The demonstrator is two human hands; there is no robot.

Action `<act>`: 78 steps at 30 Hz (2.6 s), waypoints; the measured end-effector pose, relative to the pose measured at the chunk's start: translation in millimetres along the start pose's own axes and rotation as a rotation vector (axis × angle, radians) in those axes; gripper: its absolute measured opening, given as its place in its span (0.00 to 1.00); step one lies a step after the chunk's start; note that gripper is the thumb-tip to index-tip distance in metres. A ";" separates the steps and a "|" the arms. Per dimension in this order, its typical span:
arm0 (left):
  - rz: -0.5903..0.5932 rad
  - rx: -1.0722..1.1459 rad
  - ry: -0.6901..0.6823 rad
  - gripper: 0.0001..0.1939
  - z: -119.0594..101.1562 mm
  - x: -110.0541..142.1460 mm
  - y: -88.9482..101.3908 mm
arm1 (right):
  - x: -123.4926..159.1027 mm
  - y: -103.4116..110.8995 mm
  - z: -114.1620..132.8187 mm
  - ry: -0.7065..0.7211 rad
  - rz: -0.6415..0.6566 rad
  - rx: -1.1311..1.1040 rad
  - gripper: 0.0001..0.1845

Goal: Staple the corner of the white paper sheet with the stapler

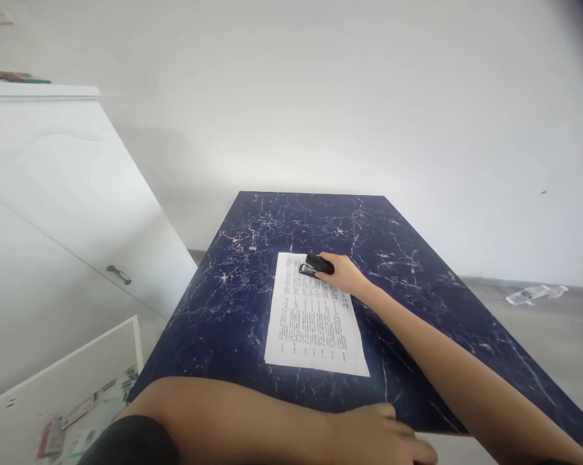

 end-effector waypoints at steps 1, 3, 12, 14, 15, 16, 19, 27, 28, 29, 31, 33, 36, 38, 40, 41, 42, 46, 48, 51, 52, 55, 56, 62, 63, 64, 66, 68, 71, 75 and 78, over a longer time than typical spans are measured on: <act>-0.087 -0.010 0.057 0.07 1.7 -5.7 12.2 | 4.8 2.2 -3.0 -0.014 -0.007 -0.001 0.05; -0.261 0.008 0.104 0.09 10.9 -17.9 40.0 | 11.7 4.0 -5.9 -0.023 -0.016 -0.009 0.06; -0.574 -0.164 0.791 0.12 180.4 7.6 147.3 | 30.7 71.2 -33.1 -0.218 -0.394 -0.113 0.16; -0.354 -0.219 0.924 0.14 212.5 27.0 139.4 | 41.4 92.3 -47.7 -0.239 -0.357 -0.016 0.17; -0.248 -0.223 0.965 0.17 223.1 35.1 132.1 | 47.6 99.4 -54.7 -0.237 -0.325 0.035 0.16; -0.155 -0.219 0.985 0.21 230.1 41.7 124.0 | 54.2 103.7 -61.2 -0.233 -0.291 0.076 0.15; -0.024 -0.209 0.967 0.29 235.3 51.0 105.6 | 72.3 104.5 -76.1 -0.220 -0.192 0.125 0.12; -0.050 -0.210 0.872 0.20 242.1 59.3 118.2 | 86.5 96.9 -77.3 -0.111 -0.026 0.146 0.11; -0.056 -0.194 0.855 0.19 245.4 61.7 120.4 | 86.4 97.0 -75.4 -0.099 -0.036 0.134 0.13; -0.066 -0.181 0.836 0.19 248.7 63.8 122.0 | 86.2 96.7 -73.5 -0.085 -0.044 0.120 0.15; -0.098 -0.174 0.793 0.18 253.8 66.6 123.5 | 86.0 95.3 -69.7 -0.059 -0.055 0.102 0.17; -0.135 -0.192 0.750 0.17 256.6 67.4 123.4 | 86.0 92.4 -65.3 -0.029 -0.066 0.095 0.17; -0.216 -0.213 0.722 0.16 257.6 66.5 122.8 | 86.0 85.2 -56.4 0.030 -0.059 0.075 0.19; -0.271 -0.186 0.739 0.15 257.5 65.8 123.1 | 86.0 78.8 -50.0 0.061 -0.038 0.054 0.21; -0.287 -0.133 0.753 0.15 257.3 65.2 123.5 | 86.1 72.4 -45.4 0.079 -0.036 0.056 0.22; -0.282 -0.104 0.752 0.15 257.1 64.8 123.6 | 86.3 69.6 -44.1 0.086 -0.043 0.068 0.22; -0.277 -0.081 0.751 0.15 257.0 64.4 123.7 | 86.4 67.4 -43.4 0.093 -0.053 0.085 0.22; -0.277 -0.046 0.761 0.16 257.3 63.5 123.4 | 86.1 64.3 -41.6 0.115 -0.085 0.126 0.22; -0.271 -0.049 0.771 0.16 258.0 63.4 122.7 | 85.3 65.4 -38.2 0.101 -0.130 0.099 0.21; -0.261 -0.052 0.786 0.15 258.8 63.4 121.7 | 84.2 66.6 -30.3 0.044 -0.303 0.043 0.15; -0.255 -0.048 0.792 0.14 259.1 63.3 121.5 | 83.9 66.0 -27.8 0.023 -0.363 0.043 0.16; -0.231 -0.016 0.815 0.14 259.7 63.2 121.3 | 82.7 60.3 -23.2 -0.008 -0.415 0.094 0.21; -0.226 -0.002 0.823 0.14 260.0 63.1 121.3 | 82.3 57.6 -22.9 -0.013 -0.393 0.115 0.20; -0.226 0.025 0.827 0.15 260.8 62.6 120.4 | 81.6 46.3 -25.9 -0.019 -0.287 0.246 0.21; -0.229 0.024 0.829 0.15 260.8 62.7 120.0 | 81.8 45.7 -25.9 -0.020 -0.281 0.259 0.21; -0.231 0.023 0.833 0.15 260.8 62.9 119.7 | 82.0 45.3 -25.5 -0.023 -0.276 0.269 0.21; -0.234 0.019 0.842 0.15 260.7 63.1 119.3 | 82.1 44.7 -24.4 -0.031 -0.268 0.282 0.21; -0.236 0.014 0.851 0.15 260.8 63.2 119.2 | 81.7 44.2 -23.2 -0.038 -0.262 0.292 0.21; -0.227 0.018 0.847 0.15 261.0 62.8 119.1 | 80.5 43.3 -22.0 -0.038 -0.250 0.316 0.20; -0.215 0.029 0.840 0.15 260.9 61.9 118.7 | 79.5 42.1 -21.7 -0.029 -0.230 0.350 0.20; -0.224 0.039 0.838 0.15 260.5 61.6 118.6 | 79.6 41.7 -21.1 -0.025 -0.232 0.352 0.20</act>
Point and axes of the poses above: each hand's wrist, its own x-axis away from the middle knuckle, its own y-axis out of the back of the hand, z = x × y, the point moved 1 cm from there along -x, towards the middle knuckle, and after that the axes turned 7 degrees about y, right-handed, at the moved point
